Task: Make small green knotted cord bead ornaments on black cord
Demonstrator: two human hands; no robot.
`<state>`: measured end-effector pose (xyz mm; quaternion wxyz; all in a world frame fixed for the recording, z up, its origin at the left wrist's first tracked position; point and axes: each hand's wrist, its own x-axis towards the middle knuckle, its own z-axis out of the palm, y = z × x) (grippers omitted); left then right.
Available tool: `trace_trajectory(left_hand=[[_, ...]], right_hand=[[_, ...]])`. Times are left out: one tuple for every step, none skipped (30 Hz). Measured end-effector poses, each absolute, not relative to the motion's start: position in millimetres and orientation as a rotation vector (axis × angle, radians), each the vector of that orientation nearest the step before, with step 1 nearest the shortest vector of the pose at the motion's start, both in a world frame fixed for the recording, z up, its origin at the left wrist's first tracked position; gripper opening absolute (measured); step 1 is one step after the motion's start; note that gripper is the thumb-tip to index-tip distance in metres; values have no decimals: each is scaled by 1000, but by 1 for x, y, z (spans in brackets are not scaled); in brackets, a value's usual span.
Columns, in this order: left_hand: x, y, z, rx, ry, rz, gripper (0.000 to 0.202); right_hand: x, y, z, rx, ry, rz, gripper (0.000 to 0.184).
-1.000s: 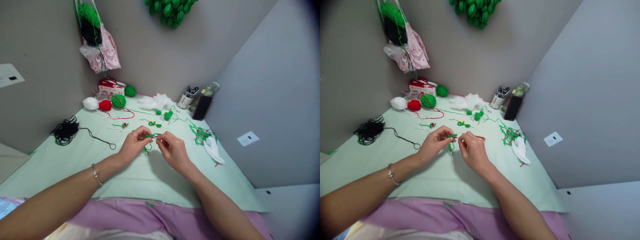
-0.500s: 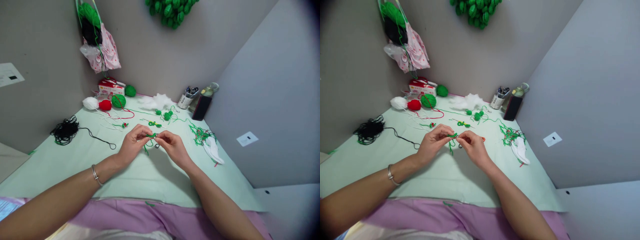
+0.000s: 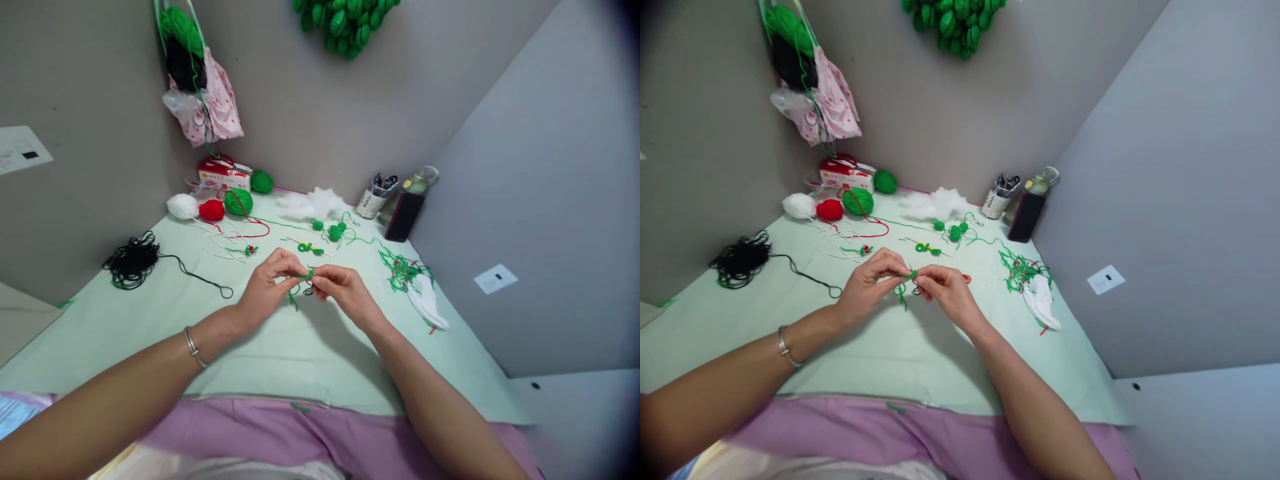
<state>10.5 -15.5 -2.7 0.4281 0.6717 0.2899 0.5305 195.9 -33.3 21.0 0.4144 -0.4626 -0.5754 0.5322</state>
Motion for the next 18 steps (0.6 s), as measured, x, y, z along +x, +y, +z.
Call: trace_trajectory(left_hand=[[10,-15,-3,1688,722,1326,9],[10,-15,-3,1696,717,1327,9],[10,-15,-4,1701,710,1330,10],[10,-14,-5,1708,702,1334,10],[10,-14,-6,1715,694,1338,11],[10,-13,-7,1724,687,1341,12],[10,-13,-7,1733,684,1342,14],[10,-13,-8,1744,684,1339,15],[10,-12,-8,1756,685,1333,16],[10,-12,-8,1768,686,1326,16],[10,-12,-8,1777,686,1318,17],[10,-13,-8,1784,684,1310,17],[10,-13,-8,1787,680,1302,16],[10,-13,-8,1787,676,1292,16],[11,-13,-9,1781,674,1284,16],[11,-13,-9,1775,673,1271,15],[11,-12,-9,1763,674,1254,14],[11,-12,-9,1743,674,1234,13]], right_hand=[[196,-33,21,-1162,-1440,1367,26],[197,-33,21,-1158,-1421,1410,28],[197,-33,21,-1152,-1395,1460,30],[197,-33,21,-1148,-1368,1503,32],[197,-33,22,-1147,-1344,1537,35],[198,-34,23,-1149,-1325,1559,37],[198,-33,23,-1154,-1312,1571,38],[198,-33,24,-1157,-1303,1577,38],[198,-33,24,-1158,-1294,1579,37],[198,-33,25,-1158,-1285,1579,35],[198,-32,25,-1158,-1275,1582,33],[198,-32,25,-1159,-1265,1585,31],[197,-32,25,-1165,-1258,1586,28],[197,-32,24,-1171,-1254,1577,26],[196,-32,24,-1172,-1257,1559,23],[195,-32,23,-1167,-1266,1534,21],[194,-33,22,-1156,-1280,1506,19],[194,-33,22,-1136,-1297,1478,19]])
